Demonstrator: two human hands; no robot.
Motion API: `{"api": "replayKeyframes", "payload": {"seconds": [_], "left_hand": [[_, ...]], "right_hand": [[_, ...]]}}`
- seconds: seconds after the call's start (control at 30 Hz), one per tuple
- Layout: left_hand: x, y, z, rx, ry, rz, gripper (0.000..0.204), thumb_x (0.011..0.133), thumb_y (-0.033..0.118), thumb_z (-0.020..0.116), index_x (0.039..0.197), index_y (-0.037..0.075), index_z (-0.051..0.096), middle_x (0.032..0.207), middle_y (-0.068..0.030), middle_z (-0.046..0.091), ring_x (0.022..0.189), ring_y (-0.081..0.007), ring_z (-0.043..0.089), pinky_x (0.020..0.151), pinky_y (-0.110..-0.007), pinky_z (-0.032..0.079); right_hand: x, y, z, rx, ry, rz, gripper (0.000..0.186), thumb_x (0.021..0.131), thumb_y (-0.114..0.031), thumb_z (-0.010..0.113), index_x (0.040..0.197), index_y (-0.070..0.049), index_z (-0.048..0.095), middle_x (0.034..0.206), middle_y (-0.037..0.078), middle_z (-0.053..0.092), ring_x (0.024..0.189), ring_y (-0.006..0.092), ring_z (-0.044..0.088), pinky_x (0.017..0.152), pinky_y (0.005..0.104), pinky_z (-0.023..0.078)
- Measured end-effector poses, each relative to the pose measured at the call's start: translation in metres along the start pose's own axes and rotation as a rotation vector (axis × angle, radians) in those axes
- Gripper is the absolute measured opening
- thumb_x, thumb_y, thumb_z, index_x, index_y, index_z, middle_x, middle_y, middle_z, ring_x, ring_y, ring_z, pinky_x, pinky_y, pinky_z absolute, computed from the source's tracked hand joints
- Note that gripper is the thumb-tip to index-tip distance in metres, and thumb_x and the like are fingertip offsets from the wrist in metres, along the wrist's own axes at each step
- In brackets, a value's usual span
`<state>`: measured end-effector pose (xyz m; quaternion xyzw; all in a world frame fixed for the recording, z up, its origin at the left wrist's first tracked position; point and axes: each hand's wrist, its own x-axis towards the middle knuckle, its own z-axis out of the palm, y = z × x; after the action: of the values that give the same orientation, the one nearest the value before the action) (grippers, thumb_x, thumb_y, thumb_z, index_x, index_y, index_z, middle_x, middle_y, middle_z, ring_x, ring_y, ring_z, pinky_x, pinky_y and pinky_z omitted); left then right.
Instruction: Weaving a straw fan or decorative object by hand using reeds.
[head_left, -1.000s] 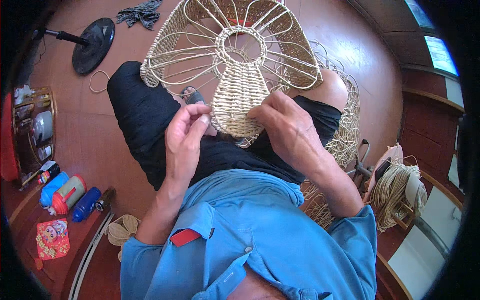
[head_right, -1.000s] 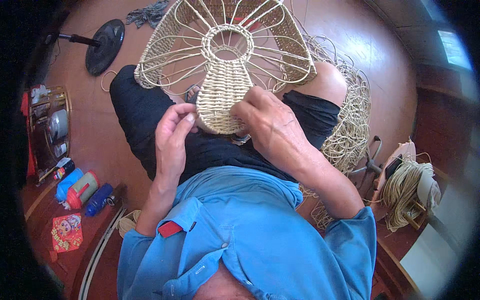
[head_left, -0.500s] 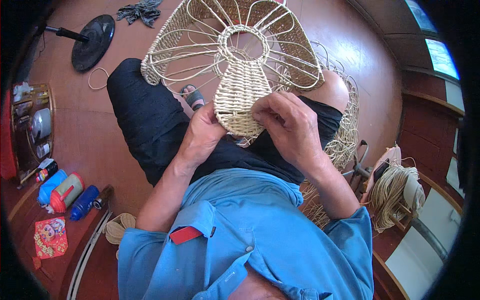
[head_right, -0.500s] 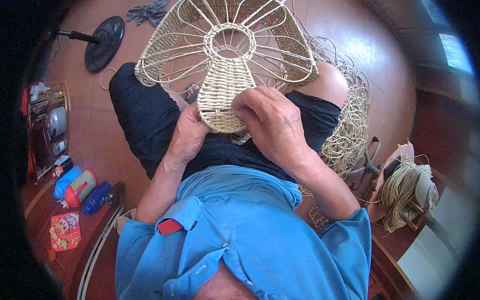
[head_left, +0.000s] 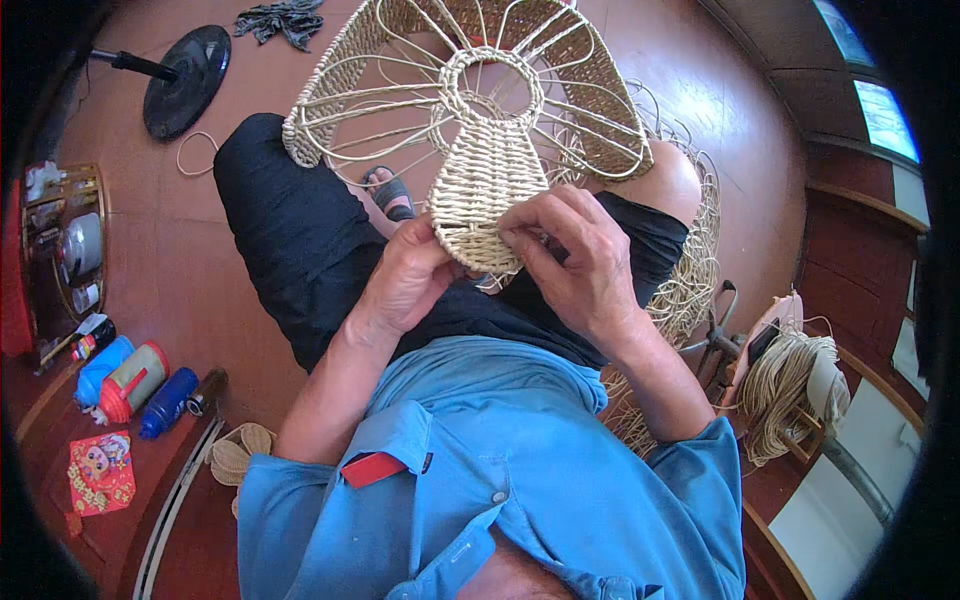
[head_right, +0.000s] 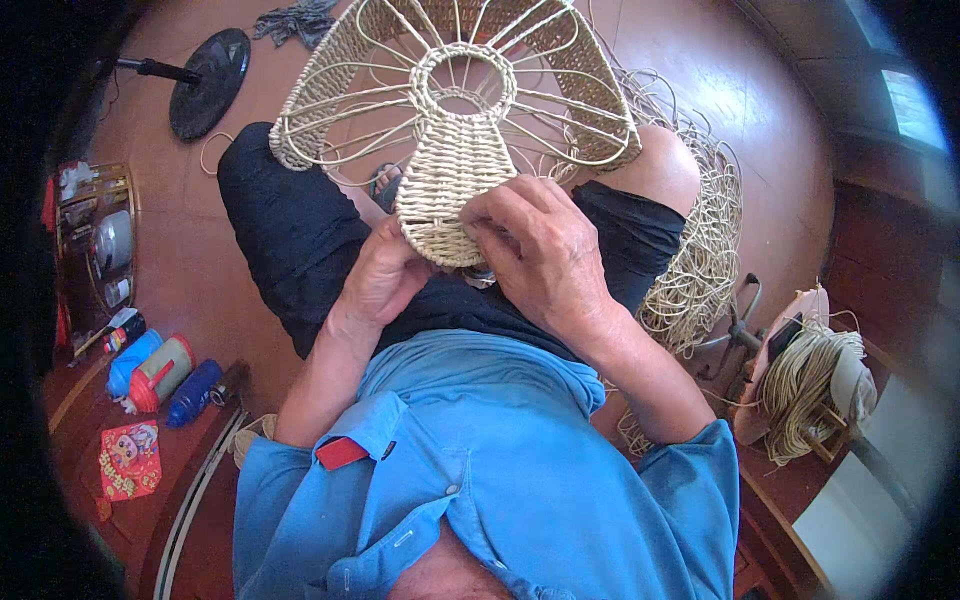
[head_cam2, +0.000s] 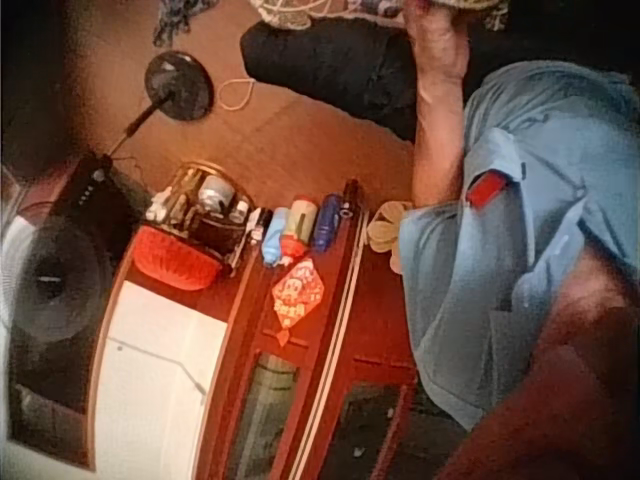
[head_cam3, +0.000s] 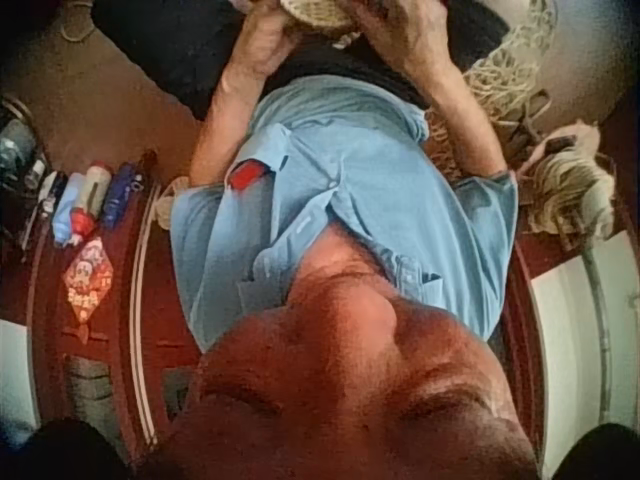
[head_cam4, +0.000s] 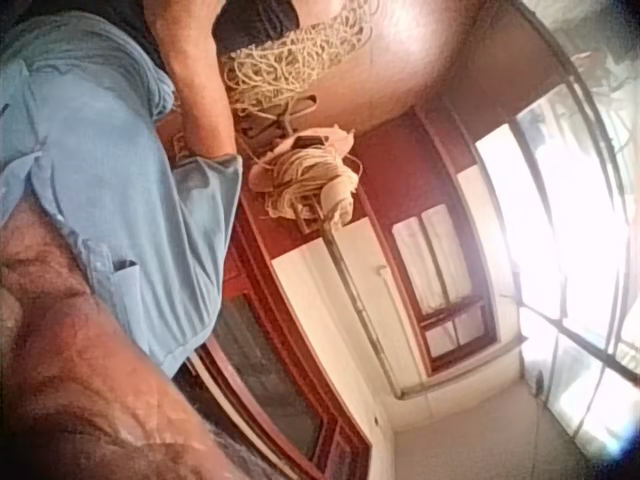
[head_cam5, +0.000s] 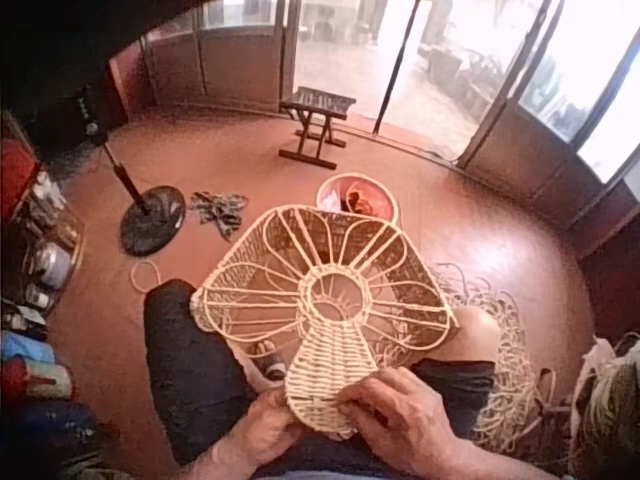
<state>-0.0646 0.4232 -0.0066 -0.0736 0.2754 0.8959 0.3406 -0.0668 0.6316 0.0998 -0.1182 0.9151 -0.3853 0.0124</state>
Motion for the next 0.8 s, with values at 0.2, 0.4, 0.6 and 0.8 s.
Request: {"api": "replayKeyframes", "payload": {"seconds": [0.2,0.4,0.6,0.8], "left_hand": [[-0.002,0.001,-0.001,-0.219,-0.014,-0.084,0.036,0.109,0.017,0.061,0.143,0.004,0.063,0.136,-0.0089,0.071,0.126,-0.0194,0.068,0.109,-0.042,0.055],[-0.002,0.003,-0.003,-0.076,-0.022,-0.051,0.034,0.108,0.016,0.063,0.139,0.002,0.066,0.132,-0.0085,0.073,0.121,-0.0189,0.07,0.108,-0.04,0.055],[0.003,-0.001,-0.004,-0.046,0.004,-0.007,0.033,0.104,0.011,0.068,0.136,0.002,0.069,0.129,-0.008,0.075,0.12,-0.0192,0.071,0.109,-0.04,0.056],[0.007,-0.002,-0.003,-0.133,-0.036,-0.046,0.037,0.103,0.008,0.069,0.14,0.004,0.066,0.133,-0.006,0.073,0.121,-0.0182,0.071,0.107,-0.04,0.056]], "right_hand": [[-0.001,0.002,0.001,-0.078,0.013,-0.08,0.014,0.089,-0.008,0.078,0.102,-0.009,0.075,0.098,0.009,0.07,0.092,0.0327,0.066,0.081,0.0433,0.055],[-0.001,0.0,0.001,-0.113,0.03,-0.102,0.014,0.089,-0.009,0.078,0.103,-0.01,0.076,0.101,0.007,0.071,0.092,0.031,0.066,0.083,0.0429,0.055],[0.0,0.0,0.001,-0.177,0.026,-0.125,0.016,0.088,-0.012,0.079,0.104,-0.012,0.077,0.1,0.006,0.071,0.095,0.0299,0.066,0.085,0.0425,0.055],[0.003,-0.001,-0.002,-0.214,0.013,-0.149,0.016,0.088,-0.013,0.079,0.104,-0.014,0.077,0.1,0.005,0.071,0.095,0.0291,0.066,0.085,0.0423,0.054]]}}
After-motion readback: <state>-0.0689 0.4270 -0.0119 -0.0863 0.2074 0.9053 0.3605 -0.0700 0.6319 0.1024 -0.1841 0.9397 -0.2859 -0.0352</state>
